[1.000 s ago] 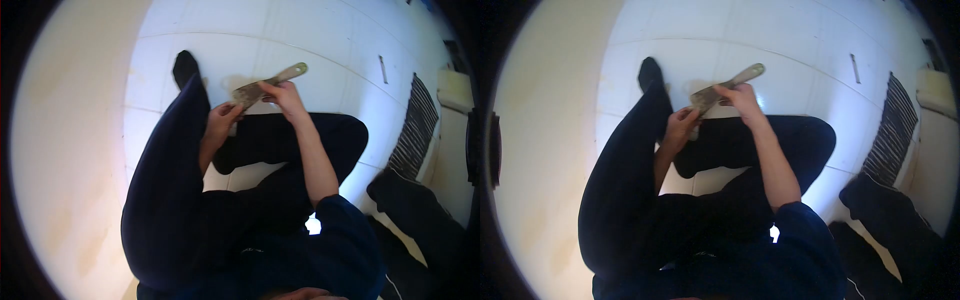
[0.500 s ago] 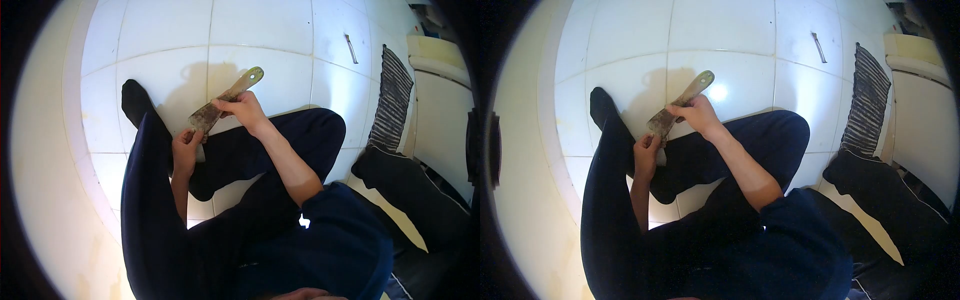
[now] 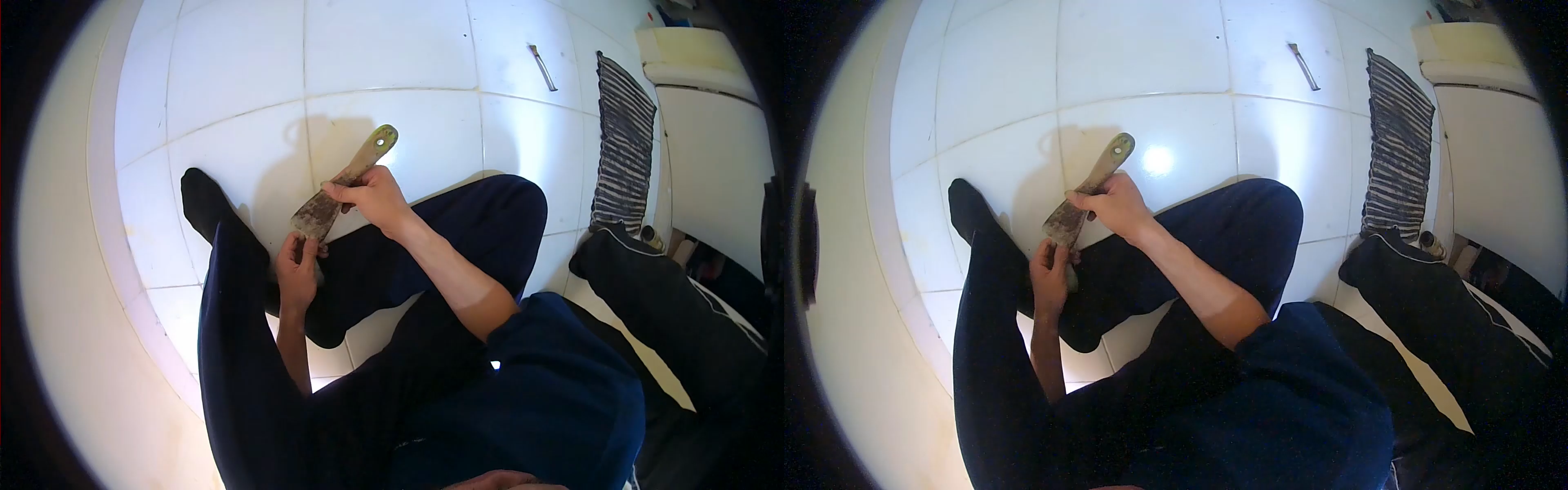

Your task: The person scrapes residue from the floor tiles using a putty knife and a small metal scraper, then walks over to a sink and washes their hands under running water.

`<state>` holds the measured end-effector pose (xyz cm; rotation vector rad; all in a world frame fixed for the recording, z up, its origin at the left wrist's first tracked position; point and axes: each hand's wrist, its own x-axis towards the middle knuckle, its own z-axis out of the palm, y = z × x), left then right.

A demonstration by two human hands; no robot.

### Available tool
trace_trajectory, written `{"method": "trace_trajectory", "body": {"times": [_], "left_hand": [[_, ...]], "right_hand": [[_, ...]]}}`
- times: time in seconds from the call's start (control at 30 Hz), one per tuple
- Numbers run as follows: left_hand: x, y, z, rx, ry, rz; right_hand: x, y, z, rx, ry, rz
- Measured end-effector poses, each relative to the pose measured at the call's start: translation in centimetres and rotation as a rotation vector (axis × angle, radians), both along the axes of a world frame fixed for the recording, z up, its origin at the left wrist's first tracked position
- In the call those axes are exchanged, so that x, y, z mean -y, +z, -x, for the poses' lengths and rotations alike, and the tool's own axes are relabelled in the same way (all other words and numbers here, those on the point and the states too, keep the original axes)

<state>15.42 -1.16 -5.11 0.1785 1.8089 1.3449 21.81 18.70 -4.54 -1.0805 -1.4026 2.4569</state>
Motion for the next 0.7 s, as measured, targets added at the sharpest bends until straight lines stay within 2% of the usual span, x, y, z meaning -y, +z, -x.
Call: {"method": "trace_trajectory", "body": {"times": [0.07, 0.17, 0.23, 0.37, 0.47, 0.57, 0.63, 0.67, 0.7], "left_hand": [[0.2, -0.3, -0.1, 0.016, 0.016, -0.033], [0.0, 0.7, -0.1, 0.018, 0.099, -0.007], [0.3, 0.2, -0.1, 0.029, 0.121, -0.044], [0.4, -0.4, -0.1, 0.023, 0.18, -0.093], [0.5, -0.6, 0.0, 0.023, 0.197, -0.165], [0.1, 0.3, -0.1, 0.004, 0.228, -0.143], [0.5, -0.5, 0.0, -0.008, 0.216, -0.16], [0.9, -0.7, 0.0, -0.012, 0.212, -0.162], [1.1, -0.4, 0.0, -0.007, 0.211, -0.139]], "right_hand": [[-0.6, 0.3, 0.1, 0.0, -0.087, 0.011], [-4.3, 0.0, -0.2, -0.057, -0.447, 0.147], [-6.9, 0.0, -1.3, -0.187, -0.648, 0.208], [-8.3, -0.6, -3.1, -0.141, -0.923, 0.38], [-8.1, 2.0, -3.6, -0.112, -0.745, 0.567], [-9.4, 6.1, -5.6, -0.262, -0.424, 0.459], [-12.6, 8.2, -6.6, -0.071, -0.479, -0.144], [-15.5, 7.9, -7.2, 0.051, -0.491, -0.568], [-20.2, 5.6, -8.9, 0.3, -0.454, -1.167]]}}
